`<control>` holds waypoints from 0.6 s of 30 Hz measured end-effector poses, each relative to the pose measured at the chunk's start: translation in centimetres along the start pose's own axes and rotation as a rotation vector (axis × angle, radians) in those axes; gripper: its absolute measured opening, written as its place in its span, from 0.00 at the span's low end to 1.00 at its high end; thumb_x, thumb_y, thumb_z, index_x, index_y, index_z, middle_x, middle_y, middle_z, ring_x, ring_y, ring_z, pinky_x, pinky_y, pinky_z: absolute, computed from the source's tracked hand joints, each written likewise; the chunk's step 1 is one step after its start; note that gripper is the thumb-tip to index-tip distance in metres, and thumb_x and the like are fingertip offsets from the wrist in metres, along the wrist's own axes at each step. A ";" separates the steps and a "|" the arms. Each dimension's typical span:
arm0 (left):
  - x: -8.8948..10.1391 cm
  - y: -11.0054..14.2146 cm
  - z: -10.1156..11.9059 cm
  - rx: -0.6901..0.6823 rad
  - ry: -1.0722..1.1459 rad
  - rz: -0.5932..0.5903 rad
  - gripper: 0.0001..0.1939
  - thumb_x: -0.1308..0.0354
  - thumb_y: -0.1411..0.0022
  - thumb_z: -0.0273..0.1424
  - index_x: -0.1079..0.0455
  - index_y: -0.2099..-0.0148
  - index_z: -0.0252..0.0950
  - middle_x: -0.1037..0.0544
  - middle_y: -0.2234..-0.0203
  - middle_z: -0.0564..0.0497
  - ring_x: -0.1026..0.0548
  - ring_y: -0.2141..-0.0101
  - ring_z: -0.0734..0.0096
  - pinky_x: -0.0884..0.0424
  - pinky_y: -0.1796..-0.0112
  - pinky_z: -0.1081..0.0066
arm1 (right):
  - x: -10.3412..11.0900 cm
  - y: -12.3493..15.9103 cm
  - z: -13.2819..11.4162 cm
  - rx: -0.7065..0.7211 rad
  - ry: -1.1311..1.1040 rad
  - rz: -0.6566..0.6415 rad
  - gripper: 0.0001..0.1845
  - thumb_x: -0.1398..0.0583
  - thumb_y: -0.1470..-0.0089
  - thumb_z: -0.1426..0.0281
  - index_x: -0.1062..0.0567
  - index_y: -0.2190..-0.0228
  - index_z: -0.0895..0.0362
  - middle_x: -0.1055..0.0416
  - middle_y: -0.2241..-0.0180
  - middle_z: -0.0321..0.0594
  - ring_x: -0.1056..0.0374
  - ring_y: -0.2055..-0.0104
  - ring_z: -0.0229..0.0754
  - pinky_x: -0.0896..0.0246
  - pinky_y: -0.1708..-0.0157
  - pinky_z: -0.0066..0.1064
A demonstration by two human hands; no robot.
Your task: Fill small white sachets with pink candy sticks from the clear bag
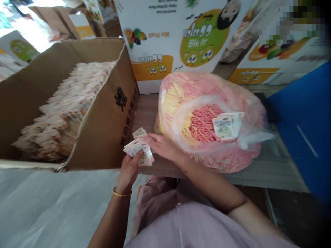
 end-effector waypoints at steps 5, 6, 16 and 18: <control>-2.3 0.8 1.4 0.023 0.006 -0.057 0.30 0.26 0.50 0.45 0.23 0.48 0.35 0.16 0.54 0.43 0.18 0.53 0.52 0.22 0.51 0.57 | 1.5 2.5 -2.5 0.113 -0.089 0.080 0.17 0.44 0.34 0.55 0.22 0.60 0.52 0.23 0.62 0.35 0.28 0.60 0.40 0.35 0.59 0.29; -3.1 1.0 1.9 0.018 0.015 -0.072 0.30 0.25 0.51 0.45 0.23 0.48 0.36 0.16 0.54 0.43 0.19 0.52 0.51 0.22 0.51 0.56 | 2.0 3.0 -3.0 0.143 -0.101 0.116 0.17 0.44 0.34 0.54 0.22 0.59 0.51 0.23 0.62 0.34 0.28 0.59 0.40 0.34 0.58 0.29; -12.8 2.6 3.3 0.010 -0.001 -0.425 0.26 0.28 0.45 0.44 0.21 0.48 0.36 0.16 0.53 0.42 0.18 0.52 0.50 0.21 0.51 0.56 | 12.0 6.0 -1.0 0.114 -0.381 0.469 0.17 0.38 0.40 0.53 0.23 0.62 0.53 0.21 0.59 0.39 0.26 0.53 0.44 0.32 0.47 0.37; -14.1 2.8 3.0 0.016 -0.023 -0.484 0.25 0.29 0.43 0.44 0.21 0.48 0.36 0.17 0.52 0.41 0.18 0.51 0.50 0.22 0.50 0.56 | 15.9 7.1 -0.2 0.125 -0.256 0.655 0.17 0.39 0.40 0.53 0.24 0.61 0.53 0.21 0.57 0.39 0.27 0.50 0.44 0.34 0.44 0.37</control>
Point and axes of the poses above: each hand's wrist, its own y-axis away from the middle knuckle, its own x-axis out of the back of the hand, z = x × y, the point moved 3 cm from there along -y, towards the middle knuckle
